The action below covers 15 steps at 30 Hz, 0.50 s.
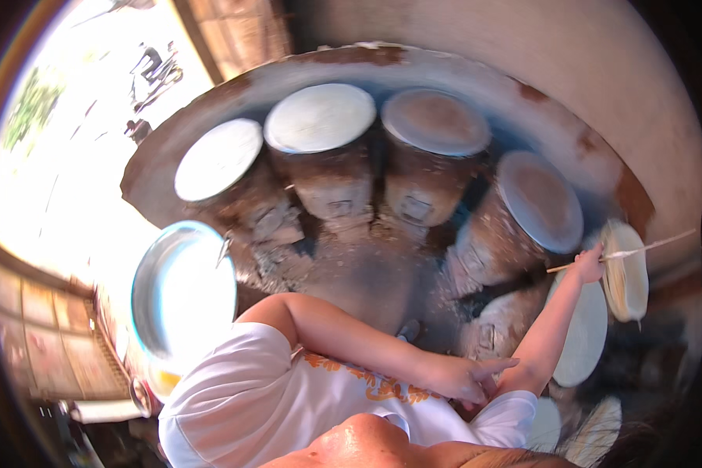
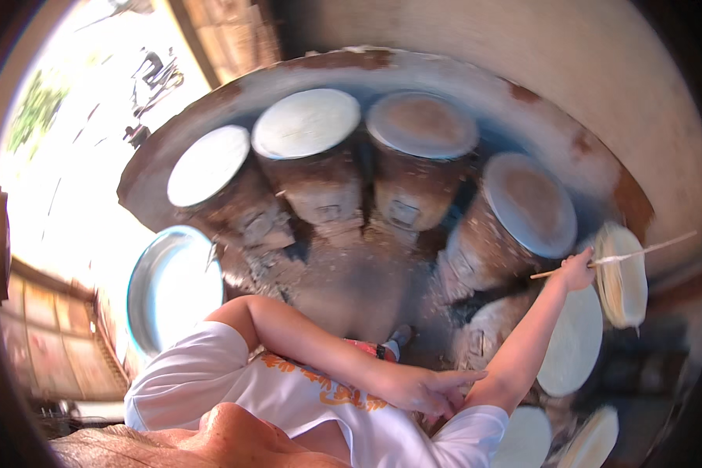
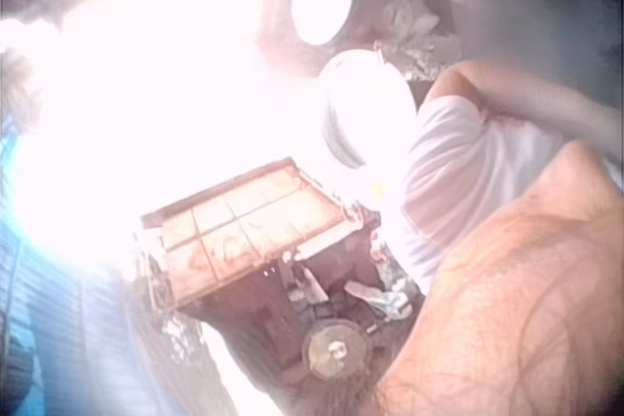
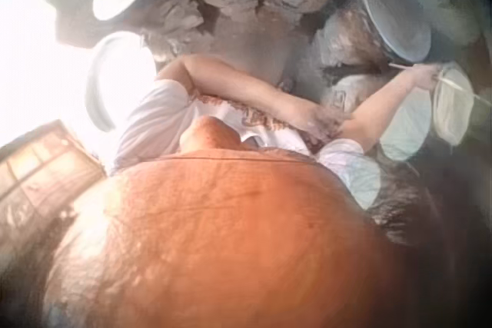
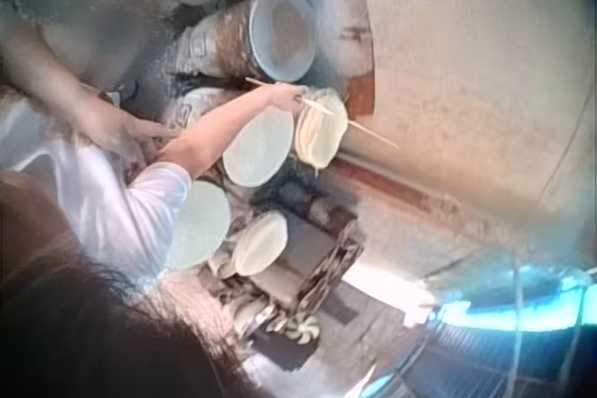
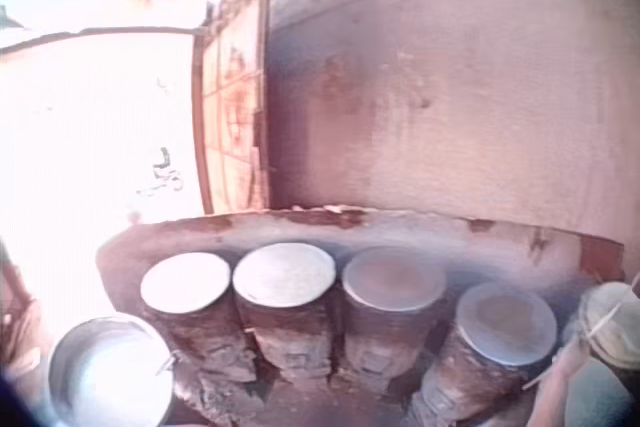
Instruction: The person uses a ladle to pour batter onto multiple heated circular griddles, spreads it thin using a stick, and then uses the stick to lift and flip the cooked flatbreads, stacking them on a nearby surface.
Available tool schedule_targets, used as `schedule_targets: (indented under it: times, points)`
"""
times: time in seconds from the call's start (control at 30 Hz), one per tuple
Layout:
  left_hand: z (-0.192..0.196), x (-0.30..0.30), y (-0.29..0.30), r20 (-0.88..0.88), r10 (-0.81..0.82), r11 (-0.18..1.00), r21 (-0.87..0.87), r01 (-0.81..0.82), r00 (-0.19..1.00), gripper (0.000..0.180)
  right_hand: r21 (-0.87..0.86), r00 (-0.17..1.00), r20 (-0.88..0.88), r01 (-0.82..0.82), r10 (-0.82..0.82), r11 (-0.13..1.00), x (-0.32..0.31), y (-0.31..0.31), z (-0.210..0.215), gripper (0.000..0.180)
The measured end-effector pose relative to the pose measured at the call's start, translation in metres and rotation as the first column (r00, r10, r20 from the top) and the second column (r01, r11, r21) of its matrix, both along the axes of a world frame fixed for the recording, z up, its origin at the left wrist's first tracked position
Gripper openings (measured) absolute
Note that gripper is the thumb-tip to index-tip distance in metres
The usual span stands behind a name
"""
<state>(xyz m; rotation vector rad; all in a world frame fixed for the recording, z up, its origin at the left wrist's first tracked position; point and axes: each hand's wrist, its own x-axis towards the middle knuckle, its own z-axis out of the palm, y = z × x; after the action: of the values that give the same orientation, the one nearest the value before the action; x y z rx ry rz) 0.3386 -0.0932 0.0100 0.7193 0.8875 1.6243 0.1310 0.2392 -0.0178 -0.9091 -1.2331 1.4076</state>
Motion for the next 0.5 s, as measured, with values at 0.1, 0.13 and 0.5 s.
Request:
schedule_targets:
  times: [0.1, 0.13, 0.5]
  points:
    - [0.006, -0.038, -0.126, 0.061, 0.269, 0.963, -0.01, -0.269, 0.961, 0.079, 0.167, 0.883, 0.101, -0.469, 0.458, 0.867, -0.055, -0.14, -0.006, 0.04]
    - [0.002, -0.055, -0.175, -0.161, 0.47, 0.87, -0.082, -0.486, 0.868, 0.068, 0.195, 0.799, 0.222, -0.598, 0.559, 0.777, -0.056, -0.189, -0.007, 0.043]
    - [-0.348, -0.029, -0.571, -0.95, 0.263, -0.954, -0.283, -0.101, 0.17, 0.047, 0.205, -0.477, 0.681, -0.604, 0.556, -0.77, -0.017, -0.577, -0.113, 0.034]
